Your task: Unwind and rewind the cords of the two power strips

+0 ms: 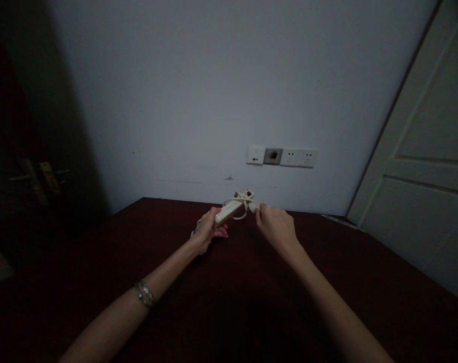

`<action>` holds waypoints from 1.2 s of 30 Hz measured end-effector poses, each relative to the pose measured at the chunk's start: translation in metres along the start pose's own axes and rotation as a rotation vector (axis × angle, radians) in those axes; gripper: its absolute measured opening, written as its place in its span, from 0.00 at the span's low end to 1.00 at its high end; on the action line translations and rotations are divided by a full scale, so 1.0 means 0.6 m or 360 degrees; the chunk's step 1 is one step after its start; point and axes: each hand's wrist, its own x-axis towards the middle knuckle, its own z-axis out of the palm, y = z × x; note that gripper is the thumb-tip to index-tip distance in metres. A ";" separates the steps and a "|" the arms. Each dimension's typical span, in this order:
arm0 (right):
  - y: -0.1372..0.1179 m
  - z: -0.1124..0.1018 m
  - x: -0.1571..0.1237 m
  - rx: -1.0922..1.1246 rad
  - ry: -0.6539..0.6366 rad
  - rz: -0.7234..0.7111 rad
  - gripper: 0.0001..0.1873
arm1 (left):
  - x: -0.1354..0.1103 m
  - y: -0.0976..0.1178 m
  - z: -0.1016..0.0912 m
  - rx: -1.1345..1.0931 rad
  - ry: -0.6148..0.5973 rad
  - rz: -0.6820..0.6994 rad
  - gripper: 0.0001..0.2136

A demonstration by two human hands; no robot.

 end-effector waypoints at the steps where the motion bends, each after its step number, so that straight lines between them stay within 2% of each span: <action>1: -0.001 -0.003 -0.001 -0.0002 -0.0015 0.0003 0.19 | -0.002 -0.003 0.004 -0.0037 0.0012 -0.0054 0.21; 5: 0.000 -0.004 -0.002 -0.0014 -0.0148 0.0005 0.17 | -0.007 -0.002 0.009 -0.0069 0.0059 -0.0163 0.20; 9: 0.006 0.012 -0.002 -0.0037 -0.0296 -0.0081 0.14 | -0.011 0.008 0.008 -0.0066 0.0072 -0.0129 0.20; 14: 0.009 0.034 0.004 -0.0046 -0.0192 -0.0060 0.16 | -0.014 0.015 0.004 -0.0034 -0.0074 -0.0046 0.19; 21: 0.002 0.047 0.005 0.0013 -0.0044 0.0009 0.18 | -0.009 -0.004 0.003 0.0013 -0.0357 0.0066 0.19; 28: 0.015 0.048 0.011 0.0163 -0.0120 0.0109 0.17 | -0.011 -0.002 0.005 0.0143 -0.0392 0.0156 0.18; 36: 0.023 0.047 0.016 0.0497 -0.0027 0.0081 0.17 | -0.001 -0.005 -0.001 0.0243 -0.0350 0.0156 0.15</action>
